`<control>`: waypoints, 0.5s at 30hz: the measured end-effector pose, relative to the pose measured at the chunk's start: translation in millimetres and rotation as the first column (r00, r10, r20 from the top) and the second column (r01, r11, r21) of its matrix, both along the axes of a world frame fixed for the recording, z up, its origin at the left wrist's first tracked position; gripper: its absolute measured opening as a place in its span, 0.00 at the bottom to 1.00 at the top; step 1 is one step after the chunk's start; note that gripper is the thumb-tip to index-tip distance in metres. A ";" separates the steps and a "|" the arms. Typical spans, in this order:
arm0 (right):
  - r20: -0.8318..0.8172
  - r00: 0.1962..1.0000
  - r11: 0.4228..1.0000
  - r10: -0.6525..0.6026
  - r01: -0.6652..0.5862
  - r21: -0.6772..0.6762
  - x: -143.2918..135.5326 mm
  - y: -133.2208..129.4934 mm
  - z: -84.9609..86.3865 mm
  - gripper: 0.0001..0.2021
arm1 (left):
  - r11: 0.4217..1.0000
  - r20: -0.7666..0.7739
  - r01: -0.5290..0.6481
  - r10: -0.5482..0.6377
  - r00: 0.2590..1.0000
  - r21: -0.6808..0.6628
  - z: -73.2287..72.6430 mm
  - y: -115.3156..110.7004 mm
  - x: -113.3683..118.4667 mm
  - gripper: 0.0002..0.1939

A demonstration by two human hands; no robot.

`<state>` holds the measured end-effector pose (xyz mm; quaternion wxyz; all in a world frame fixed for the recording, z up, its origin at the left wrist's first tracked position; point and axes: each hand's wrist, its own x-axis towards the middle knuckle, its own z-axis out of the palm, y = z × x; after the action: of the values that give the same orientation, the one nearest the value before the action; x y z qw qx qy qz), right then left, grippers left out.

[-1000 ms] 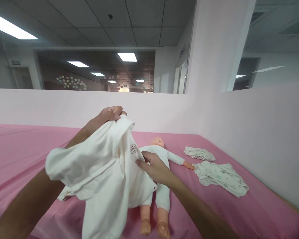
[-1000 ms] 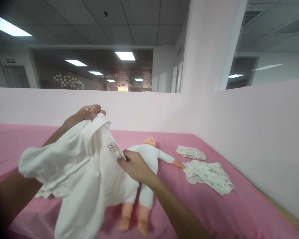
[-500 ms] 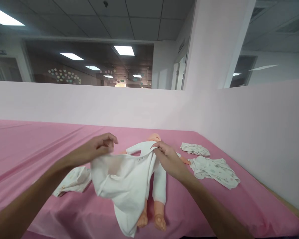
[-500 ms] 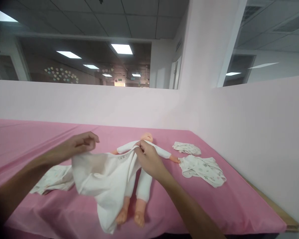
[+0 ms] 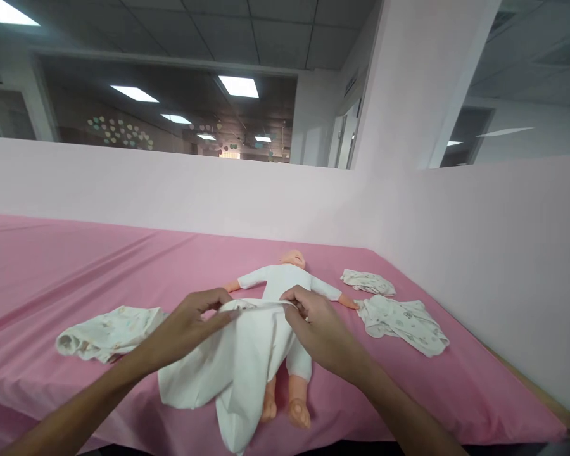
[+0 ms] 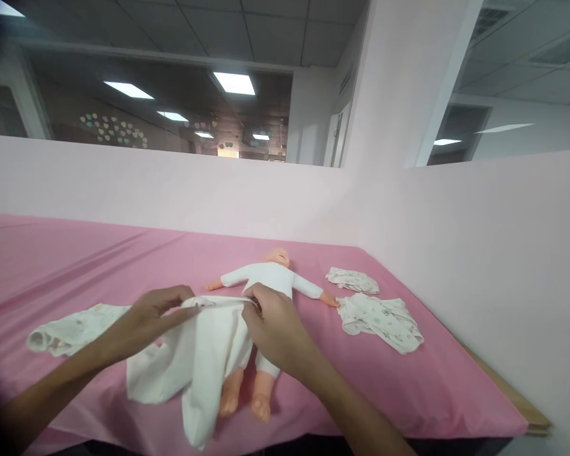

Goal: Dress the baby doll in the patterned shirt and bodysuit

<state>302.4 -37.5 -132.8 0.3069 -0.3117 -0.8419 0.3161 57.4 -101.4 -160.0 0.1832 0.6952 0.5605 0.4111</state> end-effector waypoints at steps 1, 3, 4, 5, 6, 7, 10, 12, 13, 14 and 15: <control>0.021 1.000 0.999 0.007 -0.006 -0.031 0.9 1.2 -2.2 0.06 | 1.000 0.033 -0.017 0.017 0.999 0.006 3.9 -5.2 -6.2 0.16; 0.055 0.995 0.988 0.085 -0.077 -0.135 0.2 3.1 -6.7 0.05 | 0.998 0.035 -0.067 0.066 0.997 0.020 10.5 -15.6 -15.7 0.16; 0.066 0.988 0.976 0.137 -0.124 -0.181 -1.0 3.4 -8.7 0.05 | 0.996 0.009 -0.091 0.091 0.996 0.024 13.2 -20.6 -18.9 0.16; 0.075 0.980 0.964 0.183 -0.164 -0.209 -2.4 3.2 -10.3 0.06 | 0.994 -0.028 -0.112 0.112 0.993 0.021 15.7 -25.3 -21.1 0.16; 0.087 0.973 0.957 0.213 -0.189 -0.219 -3.7 2.4 -11.5 0.07 | 0.992 -0.067 -0.124 0.125 0.990 0.011 18.0 -29.5 -22.9 0.17; 0.102 0.969 0.957 0.223 -0.198 -0.214 -4.4 1.3 -12.3 0.08 | 0.992 -0.097 -0.126 0.125 0.987 -0.003 20.1 -33.2 -24.6 0.17; 0.116 0.977 0.973 0.177 -0.156 -0.169 -2.7 -2.6 -12.1 0.12 | 0.993 -0.136 -0.111 0.105 0.985 -0.035 24.2 -40.3 -30.9 0.17; 0.064 0.989 0.985 0.133 -0.125 -0.121 1.2 -4.5 -10.4 0.13 | 0.989 -0.160 -0.143 0.136 0.978 -0.031 24.6 -42.8 -35.6 0.15; 0.024 0.993 0.989 0.117 -0.115 -0.096 3.6 -5.4 -9.2 0.14 | 0.986 -0.173 -0.169 0.164 0.971 -0.017 24.1 -44.2 -37.5 0.15; -0.013 0.994 0.992 0.104 -0.105 -0.077 6.1 -6.5 -7.9 0.14 | 0.980 -0.185 -0.197 0.194 0.963 0.002 23.2 -46.2 -39.0 0.14; -0.045 0.994 0.993 0.096 -0.099 -0.067 8.8 -8.0 -6.3 0.15 | 0.972 -0.190 -0.233 0.236 0.953 0.037 22.0 -49.0 -40.2 0.14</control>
<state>311.2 -45.6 -139.1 0.2976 -0.2741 -0.8381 0.3659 17.1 -150.5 -138.0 0.0728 0.6617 0.6511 0.3644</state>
